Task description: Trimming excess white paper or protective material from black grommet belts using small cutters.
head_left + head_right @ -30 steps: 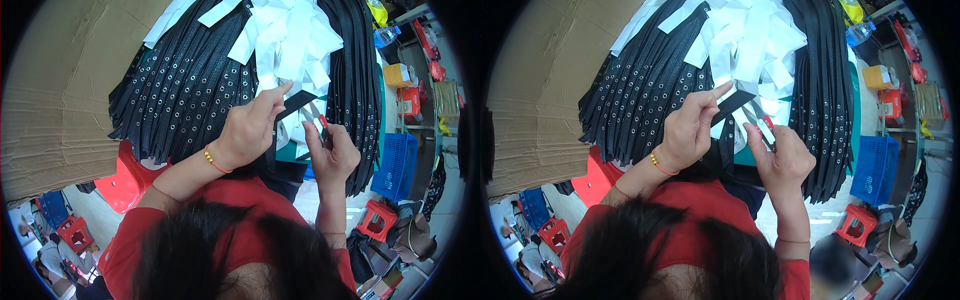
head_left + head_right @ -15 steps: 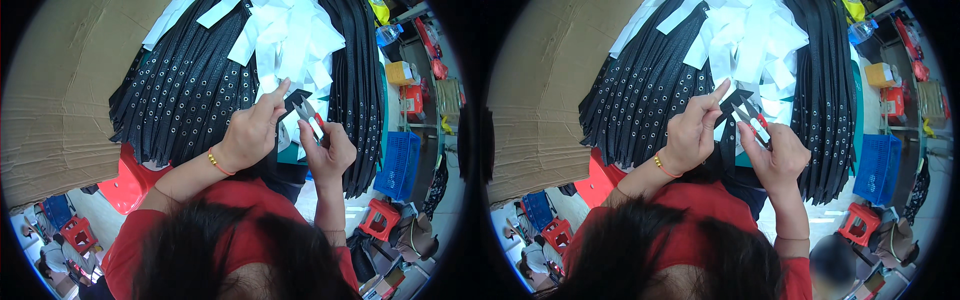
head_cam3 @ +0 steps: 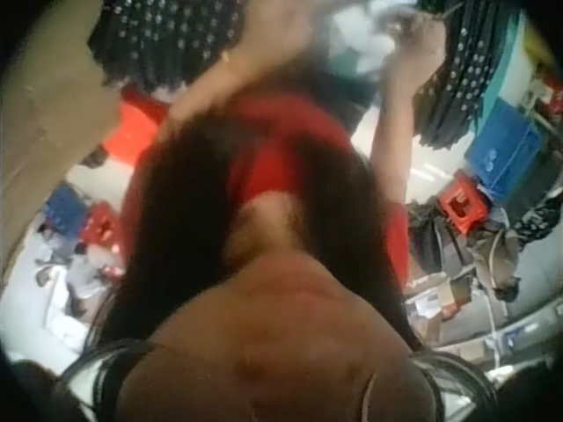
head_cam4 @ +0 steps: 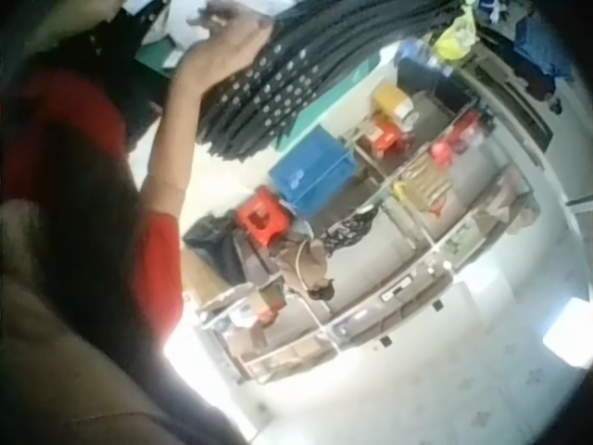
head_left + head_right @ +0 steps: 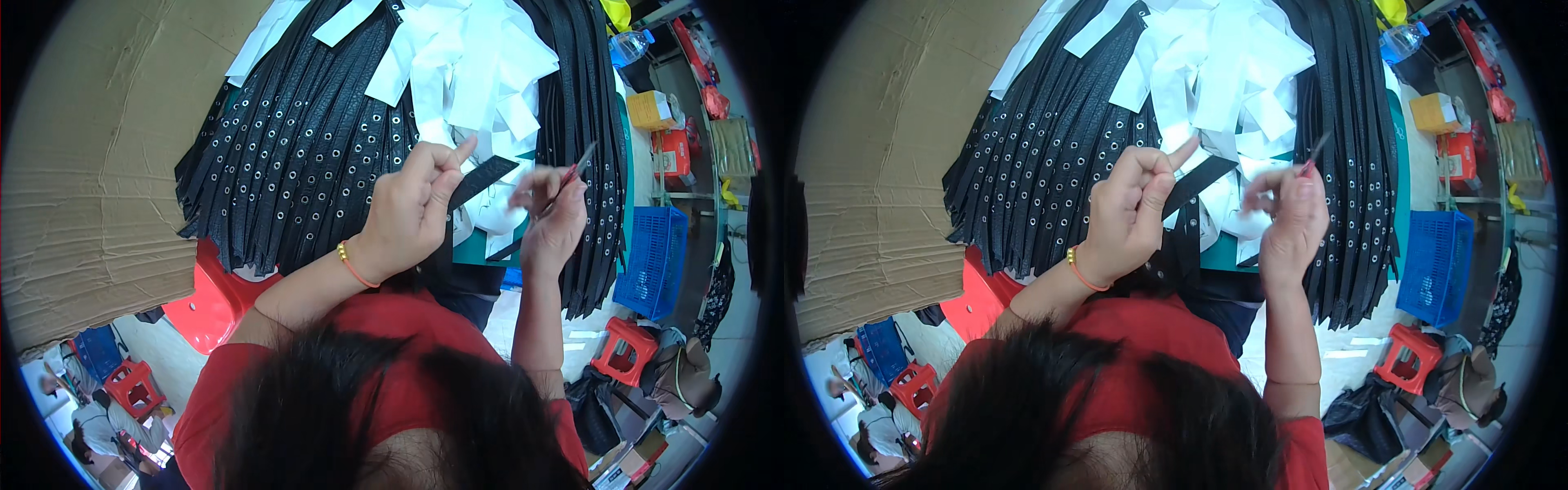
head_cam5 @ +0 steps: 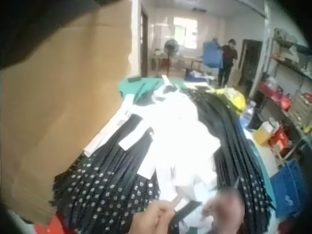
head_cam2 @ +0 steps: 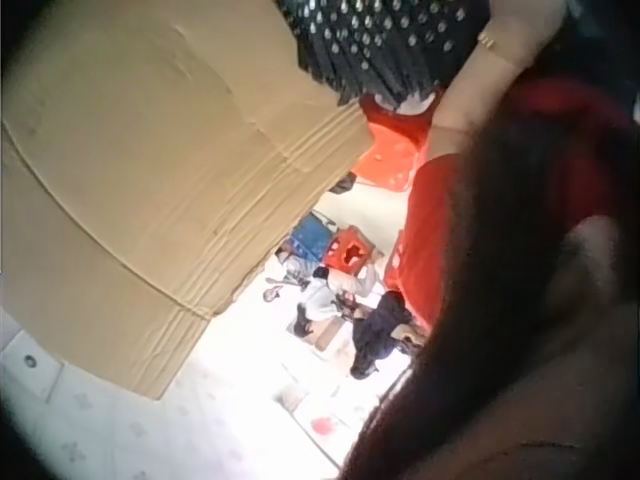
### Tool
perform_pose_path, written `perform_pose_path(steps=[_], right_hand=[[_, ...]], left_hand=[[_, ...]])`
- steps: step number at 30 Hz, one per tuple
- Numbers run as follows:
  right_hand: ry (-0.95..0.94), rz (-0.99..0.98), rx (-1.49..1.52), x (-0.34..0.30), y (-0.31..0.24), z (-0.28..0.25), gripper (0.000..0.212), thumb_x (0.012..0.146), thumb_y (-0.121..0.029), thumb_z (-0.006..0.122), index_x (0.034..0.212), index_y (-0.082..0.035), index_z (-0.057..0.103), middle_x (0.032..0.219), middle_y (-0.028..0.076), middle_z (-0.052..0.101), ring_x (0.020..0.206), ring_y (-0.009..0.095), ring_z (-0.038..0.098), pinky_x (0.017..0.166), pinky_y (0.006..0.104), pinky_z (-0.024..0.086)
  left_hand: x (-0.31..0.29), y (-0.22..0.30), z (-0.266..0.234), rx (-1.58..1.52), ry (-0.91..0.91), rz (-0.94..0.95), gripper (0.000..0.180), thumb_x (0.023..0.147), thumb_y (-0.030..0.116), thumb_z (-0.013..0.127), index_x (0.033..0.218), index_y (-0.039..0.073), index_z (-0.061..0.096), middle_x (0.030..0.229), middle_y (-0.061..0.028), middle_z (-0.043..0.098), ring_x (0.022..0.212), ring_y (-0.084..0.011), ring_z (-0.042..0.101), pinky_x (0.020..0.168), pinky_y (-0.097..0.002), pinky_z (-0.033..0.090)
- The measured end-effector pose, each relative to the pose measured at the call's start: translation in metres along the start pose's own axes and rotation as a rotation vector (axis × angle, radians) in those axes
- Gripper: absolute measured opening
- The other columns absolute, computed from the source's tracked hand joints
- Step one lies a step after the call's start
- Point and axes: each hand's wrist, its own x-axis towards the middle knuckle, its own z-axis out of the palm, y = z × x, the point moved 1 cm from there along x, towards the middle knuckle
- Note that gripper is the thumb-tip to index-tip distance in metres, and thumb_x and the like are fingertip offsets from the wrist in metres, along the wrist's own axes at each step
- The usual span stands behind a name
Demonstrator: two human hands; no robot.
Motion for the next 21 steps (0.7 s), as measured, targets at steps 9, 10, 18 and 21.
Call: perform_pose_path(steps=[9, 10, 18, 21], right_hand=[[-0.438, -0.096, -0.098, 0.026, -0.037, 0.019, 0.037, 0.073, 0.01, 0.063, 0.069, -0.011, 0.033, 0.074, 0.014, 0.063, 0.075, 0.018, 0.063, 0.067, 0.0249, 0.048], [-0.38, -0.118, -0.24, 0.026, -0.042, 0.022, 0.037, 0.073, 0.01, 0.063, 0.069, -0.011, 0.033, 0.074, 0.014, 0.063, 0.073, 0.017, 0.063, 0.067, 0.0245, 0.048], [-0.245, -0.037, -0.474, 0.034, -0.073, 0.034, 0.032, 0.078, -0.007, 0.067, 0.068, -0.01, 0.037, 0.066, 0.005, 0.058, 0.063, 0.008, 0.056, 0.061, 0.0196, 0.042], [-0.172, -0.089, -0.722, 0.024, -0.076, 0.035, 0.023, 0.085, -0.014, 0.06, 0.073, -0.008, 0.042, 0.065, -0.002, 0.048, 0.059, 0.003, 0.045, 0.057, 0.0171, 0.035]], left_hand=[[0.002, 0.013, -0.004, -1.15, -0.196, -0.737, 0.026, 0.091, 0.012, 0.049, 0.113, 0.001, 0.041, 0.103, -0.015, 0.059, 0.049, -0.0092, 0.053, 0.042, -0.0189, 0.04], [-0.001, 0.01, 0.0, -1.149, -0.199, -0.734, 0.026, 0.091, 0.012, 0.049, 0.113, 0.001, 0.041, 0.103, -0.015, 0.059, 0.049, -0.0092, 0.053, 0.042, -0.0189, 0.04], [-0.008, 0.027, 0.001, -0.684, -0.093, -0.35, 0.034, 0.081, -0.003, 0.059, 0.112, -0.001, 0.044, 0.084, -0.0111, 0.062, 0.076, -0.0157, 0.063, 0.07, -0.0235, 0.049], [-0.009, 0.03, -0.004, -0.694, -0.076, -0.354, 0.031, 0.082, -0.002, 0.058, 0.111, -0.001, 0.045, 0.08, -0.0103, 0.063, 0.068, -0.014, 0.063, 0.056, -0.0196, 0.047]])
